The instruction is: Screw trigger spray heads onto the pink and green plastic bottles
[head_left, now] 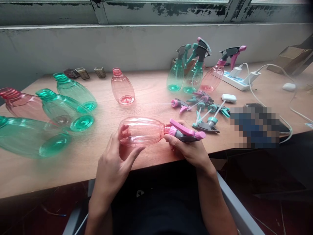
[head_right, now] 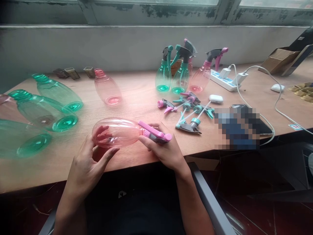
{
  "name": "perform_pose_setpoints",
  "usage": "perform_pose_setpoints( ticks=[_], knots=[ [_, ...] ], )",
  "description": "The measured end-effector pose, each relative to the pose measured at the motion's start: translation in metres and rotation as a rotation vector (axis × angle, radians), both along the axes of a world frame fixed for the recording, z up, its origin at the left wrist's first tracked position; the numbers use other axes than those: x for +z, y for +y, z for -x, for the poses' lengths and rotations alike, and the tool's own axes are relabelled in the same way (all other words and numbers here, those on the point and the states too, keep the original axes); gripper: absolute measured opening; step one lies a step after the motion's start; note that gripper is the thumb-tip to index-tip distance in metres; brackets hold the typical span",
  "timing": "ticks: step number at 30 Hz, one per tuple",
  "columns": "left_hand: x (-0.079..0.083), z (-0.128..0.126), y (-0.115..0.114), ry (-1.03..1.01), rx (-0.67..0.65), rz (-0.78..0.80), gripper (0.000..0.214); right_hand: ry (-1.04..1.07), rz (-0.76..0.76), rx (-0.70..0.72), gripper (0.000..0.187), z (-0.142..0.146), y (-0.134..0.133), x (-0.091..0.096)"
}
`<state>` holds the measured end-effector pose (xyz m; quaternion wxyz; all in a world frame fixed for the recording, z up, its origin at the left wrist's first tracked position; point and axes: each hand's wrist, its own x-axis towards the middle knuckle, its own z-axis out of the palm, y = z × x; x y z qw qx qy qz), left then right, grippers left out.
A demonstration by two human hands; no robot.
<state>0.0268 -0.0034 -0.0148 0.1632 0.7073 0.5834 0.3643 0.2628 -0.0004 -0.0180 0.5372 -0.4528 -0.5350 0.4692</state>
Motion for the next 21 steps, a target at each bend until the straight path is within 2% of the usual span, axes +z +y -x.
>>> perform_pose_setpoints(
  ticks=[21],
  knots=[
    [-0.0023, -0.0007, 0.0024, -0.005, -0.014, -0.026, 0.076, -0.015, 0.013, -0.027, 0.040, 0.0001, -0.0008, -0.0039]
  ],
)
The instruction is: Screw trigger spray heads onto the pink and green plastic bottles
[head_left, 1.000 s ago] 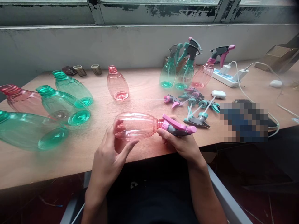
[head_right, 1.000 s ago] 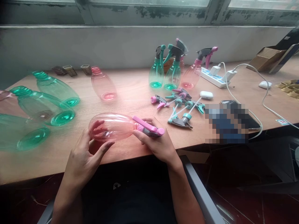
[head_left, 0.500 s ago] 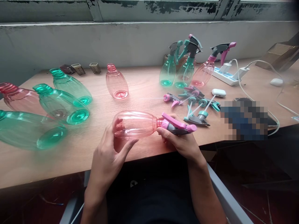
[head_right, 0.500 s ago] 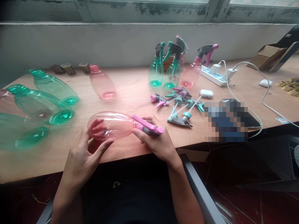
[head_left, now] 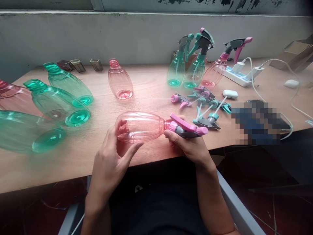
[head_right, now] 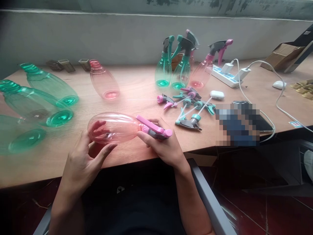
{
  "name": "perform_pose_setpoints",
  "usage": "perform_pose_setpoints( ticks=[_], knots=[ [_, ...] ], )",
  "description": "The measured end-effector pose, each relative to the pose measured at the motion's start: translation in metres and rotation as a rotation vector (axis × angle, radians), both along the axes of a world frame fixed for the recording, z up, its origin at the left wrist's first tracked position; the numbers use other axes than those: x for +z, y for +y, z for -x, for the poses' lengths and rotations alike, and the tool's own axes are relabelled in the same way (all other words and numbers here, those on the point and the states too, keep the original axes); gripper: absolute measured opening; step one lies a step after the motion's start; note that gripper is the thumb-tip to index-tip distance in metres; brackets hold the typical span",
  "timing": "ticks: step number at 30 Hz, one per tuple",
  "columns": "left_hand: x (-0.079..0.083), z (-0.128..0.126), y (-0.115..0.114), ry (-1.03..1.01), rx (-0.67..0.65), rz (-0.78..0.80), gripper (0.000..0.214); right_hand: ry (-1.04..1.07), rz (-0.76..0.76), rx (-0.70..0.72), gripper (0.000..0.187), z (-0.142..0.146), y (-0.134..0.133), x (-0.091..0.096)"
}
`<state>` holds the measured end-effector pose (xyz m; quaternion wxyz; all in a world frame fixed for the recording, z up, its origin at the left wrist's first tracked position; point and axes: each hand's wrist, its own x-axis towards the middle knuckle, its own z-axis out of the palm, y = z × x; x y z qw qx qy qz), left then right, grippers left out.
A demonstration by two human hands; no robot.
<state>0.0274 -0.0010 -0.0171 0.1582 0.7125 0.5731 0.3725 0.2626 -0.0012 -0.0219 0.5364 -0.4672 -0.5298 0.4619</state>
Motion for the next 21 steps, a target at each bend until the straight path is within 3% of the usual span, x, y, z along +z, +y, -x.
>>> perform_pose_setpoints(
  ticks=[21],
  knots=[
    [-0.0001, 0.0010, -0.0015, 0.010, 0.013, 0.010, 0.074, 0.024, -0.006, 0.001, 0.043, 0.0006, 0.0006, 0.0001]
  ],
)
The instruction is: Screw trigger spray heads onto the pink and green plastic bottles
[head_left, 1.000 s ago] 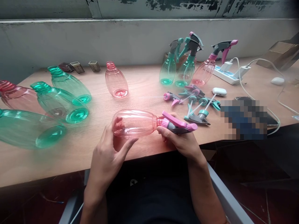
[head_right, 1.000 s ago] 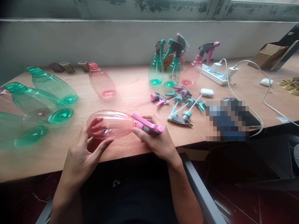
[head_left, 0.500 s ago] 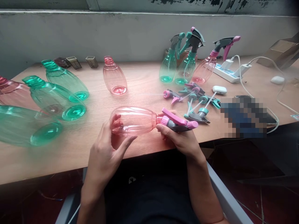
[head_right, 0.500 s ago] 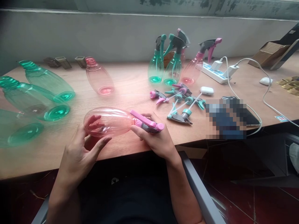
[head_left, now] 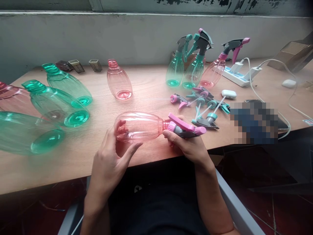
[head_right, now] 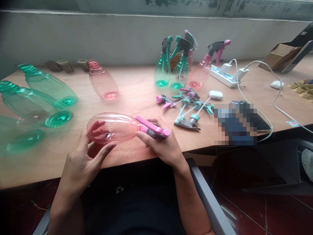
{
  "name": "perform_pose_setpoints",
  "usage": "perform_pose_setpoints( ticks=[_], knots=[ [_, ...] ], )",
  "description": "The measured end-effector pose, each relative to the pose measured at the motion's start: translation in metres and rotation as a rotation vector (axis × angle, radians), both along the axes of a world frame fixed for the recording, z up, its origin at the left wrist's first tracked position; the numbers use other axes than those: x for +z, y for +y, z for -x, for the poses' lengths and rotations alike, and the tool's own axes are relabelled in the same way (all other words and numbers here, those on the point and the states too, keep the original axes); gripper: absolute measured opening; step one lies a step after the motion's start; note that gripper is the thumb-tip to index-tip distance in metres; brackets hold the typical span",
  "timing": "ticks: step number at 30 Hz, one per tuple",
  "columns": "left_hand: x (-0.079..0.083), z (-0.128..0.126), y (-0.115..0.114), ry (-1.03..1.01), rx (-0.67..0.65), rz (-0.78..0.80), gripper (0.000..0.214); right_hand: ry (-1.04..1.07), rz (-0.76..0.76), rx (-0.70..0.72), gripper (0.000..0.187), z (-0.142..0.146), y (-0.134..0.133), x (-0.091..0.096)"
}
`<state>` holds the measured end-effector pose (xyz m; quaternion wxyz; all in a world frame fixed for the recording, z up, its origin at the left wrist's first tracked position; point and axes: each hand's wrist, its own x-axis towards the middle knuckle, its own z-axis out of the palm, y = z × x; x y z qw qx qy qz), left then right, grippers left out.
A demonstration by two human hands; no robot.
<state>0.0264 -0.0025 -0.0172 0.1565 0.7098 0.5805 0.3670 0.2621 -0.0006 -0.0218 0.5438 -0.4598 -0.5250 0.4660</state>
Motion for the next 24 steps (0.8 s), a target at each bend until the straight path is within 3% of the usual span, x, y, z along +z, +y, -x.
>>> perform_pose_setpoints(
  ticks=[24],
  knots=[
    [0.0012, 0.0009, 0.0003, -0.016, 0.004, 0.023, 0.076, 0.011, 0.010, 0.031, 0.037, 0.0004, 0.0005, 0.0030]
  ],
)
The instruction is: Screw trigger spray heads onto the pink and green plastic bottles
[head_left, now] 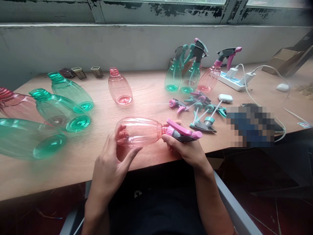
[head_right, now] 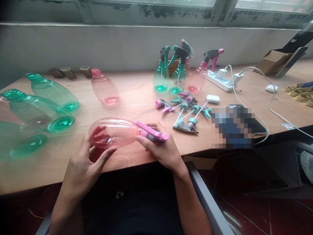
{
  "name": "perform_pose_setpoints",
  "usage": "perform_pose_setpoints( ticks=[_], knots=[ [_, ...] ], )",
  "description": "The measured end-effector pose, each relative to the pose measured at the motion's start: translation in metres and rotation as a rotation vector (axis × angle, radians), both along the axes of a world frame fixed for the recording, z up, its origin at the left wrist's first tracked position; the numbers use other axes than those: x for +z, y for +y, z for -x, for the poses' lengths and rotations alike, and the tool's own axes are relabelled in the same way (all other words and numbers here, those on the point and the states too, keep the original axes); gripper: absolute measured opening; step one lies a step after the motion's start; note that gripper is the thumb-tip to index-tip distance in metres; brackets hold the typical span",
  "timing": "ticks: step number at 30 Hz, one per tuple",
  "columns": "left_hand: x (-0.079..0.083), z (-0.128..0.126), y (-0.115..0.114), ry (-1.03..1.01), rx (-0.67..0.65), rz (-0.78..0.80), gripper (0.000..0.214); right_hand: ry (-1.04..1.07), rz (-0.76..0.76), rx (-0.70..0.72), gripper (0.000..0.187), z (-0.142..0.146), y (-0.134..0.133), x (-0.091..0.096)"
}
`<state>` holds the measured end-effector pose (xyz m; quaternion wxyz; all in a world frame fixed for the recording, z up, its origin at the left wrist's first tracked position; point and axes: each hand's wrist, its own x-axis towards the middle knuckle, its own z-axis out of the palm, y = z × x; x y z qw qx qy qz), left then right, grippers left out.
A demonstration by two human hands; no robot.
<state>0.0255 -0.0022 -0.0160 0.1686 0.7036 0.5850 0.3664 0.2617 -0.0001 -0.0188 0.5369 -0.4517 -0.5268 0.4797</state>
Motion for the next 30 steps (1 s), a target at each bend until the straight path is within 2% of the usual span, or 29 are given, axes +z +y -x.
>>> perform_pose_setpoints(
  ticks=[30],
  knots=[
    [0.0002, -0.0003, -0.0002, -0.003, 0.002, 0.010, 0.075, 0.002, -0.010, -0.007, 0.038, -0.0005, 0.0003, 0.0001]
  ],
)
